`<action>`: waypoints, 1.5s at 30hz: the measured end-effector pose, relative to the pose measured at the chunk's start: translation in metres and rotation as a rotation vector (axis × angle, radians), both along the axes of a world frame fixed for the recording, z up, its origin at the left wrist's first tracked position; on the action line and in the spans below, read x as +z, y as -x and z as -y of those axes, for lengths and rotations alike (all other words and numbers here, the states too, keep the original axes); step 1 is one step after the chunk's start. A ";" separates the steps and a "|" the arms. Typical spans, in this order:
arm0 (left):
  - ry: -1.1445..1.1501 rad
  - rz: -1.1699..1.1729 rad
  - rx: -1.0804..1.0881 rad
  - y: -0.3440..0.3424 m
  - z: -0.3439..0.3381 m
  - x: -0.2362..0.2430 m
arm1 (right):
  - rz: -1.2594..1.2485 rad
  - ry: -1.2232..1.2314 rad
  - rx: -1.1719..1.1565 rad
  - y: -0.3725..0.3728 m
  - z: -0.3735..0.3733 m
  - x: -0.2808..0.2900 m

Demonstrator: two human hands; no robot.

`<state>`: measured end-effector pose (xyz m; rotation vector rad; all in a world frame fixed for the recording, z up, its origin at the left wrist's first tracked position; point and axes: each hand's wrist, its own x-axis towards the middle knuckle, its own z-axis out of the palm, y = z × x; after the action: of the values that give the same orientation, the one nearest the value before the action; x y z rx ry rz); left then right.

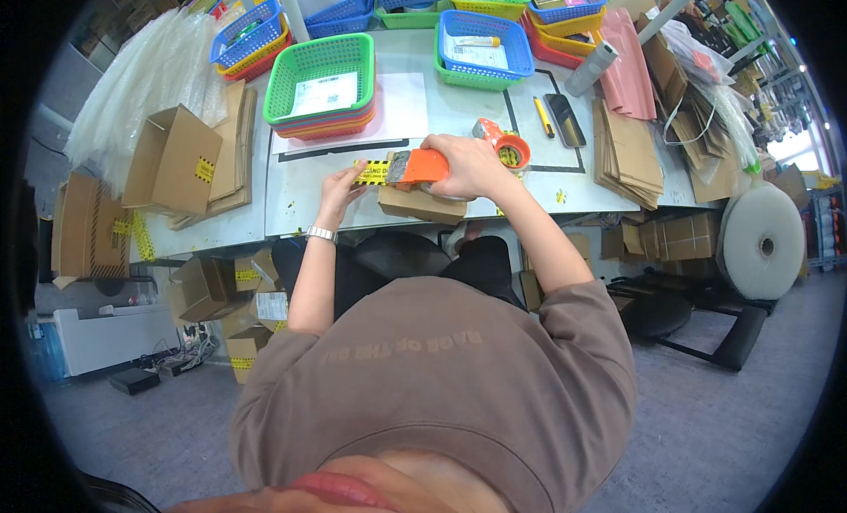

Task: The person wraps a small green bottle in bubble wrap and secures it with tape. They place the wrapped bottle into a cardboard box, close the box, and seal it with yellow tape. Finally, they affix a shipping label to the sealed box.

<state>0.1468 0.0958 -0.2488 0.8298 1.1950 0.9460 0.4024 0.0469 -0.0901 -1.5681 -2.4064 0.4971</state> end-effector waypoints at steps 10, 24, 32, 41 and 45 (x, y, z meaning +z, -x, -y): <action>-0.181 -0.261 0.250 -0.040 0.027 -0.044 | 0.043 0.025 -0.042 0.006 -0.003 -0.001; -0.666 -0.167 0.160 -0.076 0.058 -0.012 | 0.013 0.004 -0.135 0.007 -0.003 -0.006; -0.655 -0.126 0.133 -0.080 0.020 -0.015 | 0.109 0.082 -0.169 0.011 -0.009 -0.002; -0.718 -0.257 0.172 -0.078 0.018 -0.017 | 0.080 0.031 -0.131 -0.036 0.045 0.017; -0.744 -0.249 0.175 -0.078 0.018 -0.016 | 0.058 0.128 -0.227 -0.069 0.095 0.020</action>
<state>0.2251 0.0776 -0.2647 1.4806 1.1379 1.5017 0.4712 -0.0479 -0.0706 -1.9059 -2.2363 0.5771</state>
